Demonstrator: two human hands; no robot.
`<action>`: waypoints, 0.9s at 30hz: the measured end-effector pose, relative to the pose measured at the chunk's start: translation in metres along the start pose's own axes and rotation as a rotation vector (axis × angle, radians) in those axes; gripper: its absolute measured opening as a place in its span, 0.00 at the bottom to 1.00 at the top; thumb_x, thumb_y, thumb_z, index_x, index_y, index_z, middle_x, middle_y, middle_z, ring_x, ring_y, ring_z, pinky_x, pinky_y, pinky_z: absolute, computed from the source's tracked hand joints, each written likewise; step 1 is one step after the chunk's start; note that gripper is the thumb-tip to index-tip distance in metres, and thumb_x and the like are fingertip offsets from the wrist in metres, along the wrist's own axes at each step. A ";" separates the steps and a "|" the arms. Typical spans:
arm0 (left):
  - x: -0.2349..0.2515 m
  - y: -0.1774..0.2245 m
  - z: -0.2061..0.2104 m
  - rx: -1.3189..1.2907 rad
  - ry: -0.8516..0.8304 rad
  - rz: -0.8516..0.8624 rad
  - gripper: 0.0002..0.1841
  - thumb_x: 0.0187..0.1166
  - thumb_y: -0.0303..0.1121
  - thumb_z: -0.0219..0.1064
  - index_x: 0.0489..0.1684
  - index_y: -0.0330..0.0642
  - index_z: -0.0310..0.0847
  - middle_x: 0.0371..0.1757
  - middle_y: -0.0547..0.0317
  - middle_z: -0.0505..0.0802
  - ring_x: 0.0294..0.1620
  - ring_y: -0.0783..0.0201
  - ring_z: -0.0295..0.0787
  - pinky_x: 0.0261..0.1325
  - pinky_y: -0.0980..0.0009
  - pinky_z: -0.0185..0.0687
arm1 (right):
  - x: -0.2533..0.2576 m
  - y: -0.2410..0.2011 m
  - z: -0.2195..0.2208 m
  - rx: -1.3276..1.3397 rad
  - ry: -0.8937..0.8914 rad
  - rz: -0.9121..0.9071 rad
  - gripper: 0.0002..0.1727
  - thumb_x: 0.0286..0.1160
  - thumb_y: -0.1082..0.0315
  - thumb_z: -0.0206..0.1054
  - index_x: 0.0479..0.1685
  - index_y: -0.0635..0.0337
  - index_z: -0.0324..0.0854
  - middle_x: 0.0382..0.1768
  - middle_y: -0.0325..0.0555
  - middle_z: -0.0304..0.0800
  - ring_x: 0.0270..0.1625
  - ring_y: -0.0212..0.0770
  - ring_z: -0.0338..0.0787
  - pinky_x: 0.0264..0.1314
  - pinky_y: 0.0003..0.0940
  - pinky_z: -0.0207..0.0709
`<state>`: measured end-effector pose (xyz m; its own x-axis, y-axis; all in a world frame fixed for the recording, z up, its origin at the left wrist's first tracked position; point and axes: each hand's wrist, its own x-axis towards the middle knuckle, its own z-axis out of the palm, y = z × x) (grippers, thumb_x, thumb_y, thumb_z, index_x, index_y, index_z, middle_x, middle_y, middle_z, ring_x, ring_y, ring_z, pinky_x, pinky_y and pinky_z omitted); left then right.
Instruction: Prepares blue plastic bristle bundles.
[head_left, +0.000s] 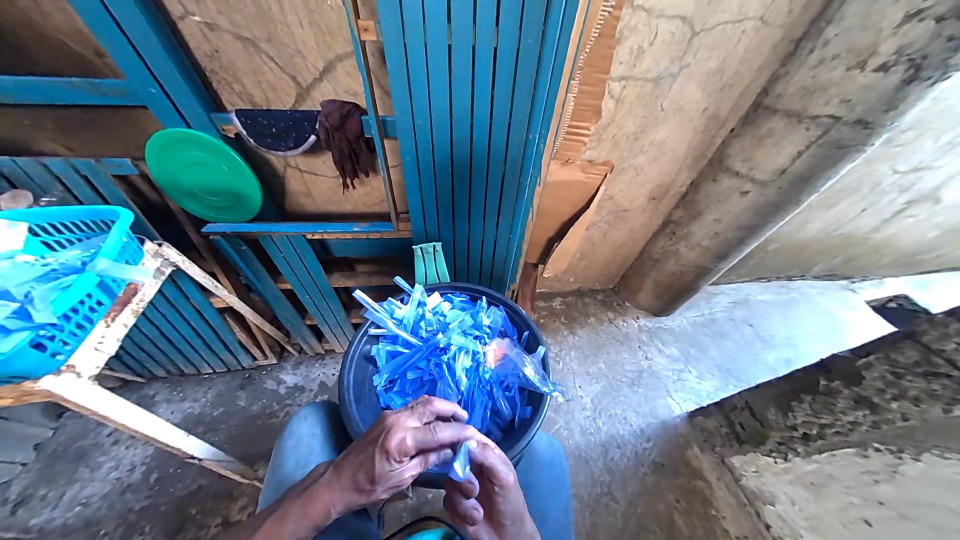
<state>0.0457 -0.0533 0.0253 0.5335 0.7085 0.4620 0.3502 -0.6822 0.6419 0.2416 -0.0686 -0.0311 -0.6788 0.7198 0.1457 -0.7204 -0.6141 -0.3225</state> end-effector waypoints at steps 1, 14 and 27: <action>0.000 -0.001 -0.001 0.004 -0.009 0.042 0.14 0.84 0.33 0.68 0.65 0.54 0.90 0.68 0.57 0.90 0.69 0.65 0.86 0.72 0.69 0.84 | 0.001 0.000 0.000 0.001 0.000 0.008 0.09 0.84 0.59 0.62 0.43 0.51 0.85 0.23 0.35 0.82 0.16 0.25 0.77 0.16 0.18 0.70; 0.008 0.008 -0.001 -0.258 0.252 -0.031 0.08 0.85 0.37 0.68 0.48 0.45 0.91 0.50 0.59 0.96 0.56 0.65 0.92 0.63 0.68 0.89 | 0.003 0.010 -0.015 -0.337 -0.002 -0.109 0.12 0.85 0.58 0.65 0.48 0.56 0.88 0.35 0.44 0.91 0.28 0.31 0.88 0.29 0.25 0.83; 0.017 0.026 -0.064 0.064 0.500 -0.026 0.07 0.84 0.36 0.69 0.48 0.44 0.88 0.50 0.62 0.93 0.52 0.72 0.91 0.55 0.75 0.90 | -0.005 0.015 -0.006 -0.694 0.206 -0.041 0.33 0.81 0.46 0.67 0.78 0.59 0.74 0.65 0.54 0.88 0.50 0.47 0.94 0.43 0.42 0.91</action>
<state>0.0139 -0.0474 0.0887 0.0953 0.7144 0.6933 0.4135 -0.6619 0.6252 0.2354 -0.0792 -0.0424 -0.5633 0.8261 0.0137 -0.4418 -0.2872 -0.8499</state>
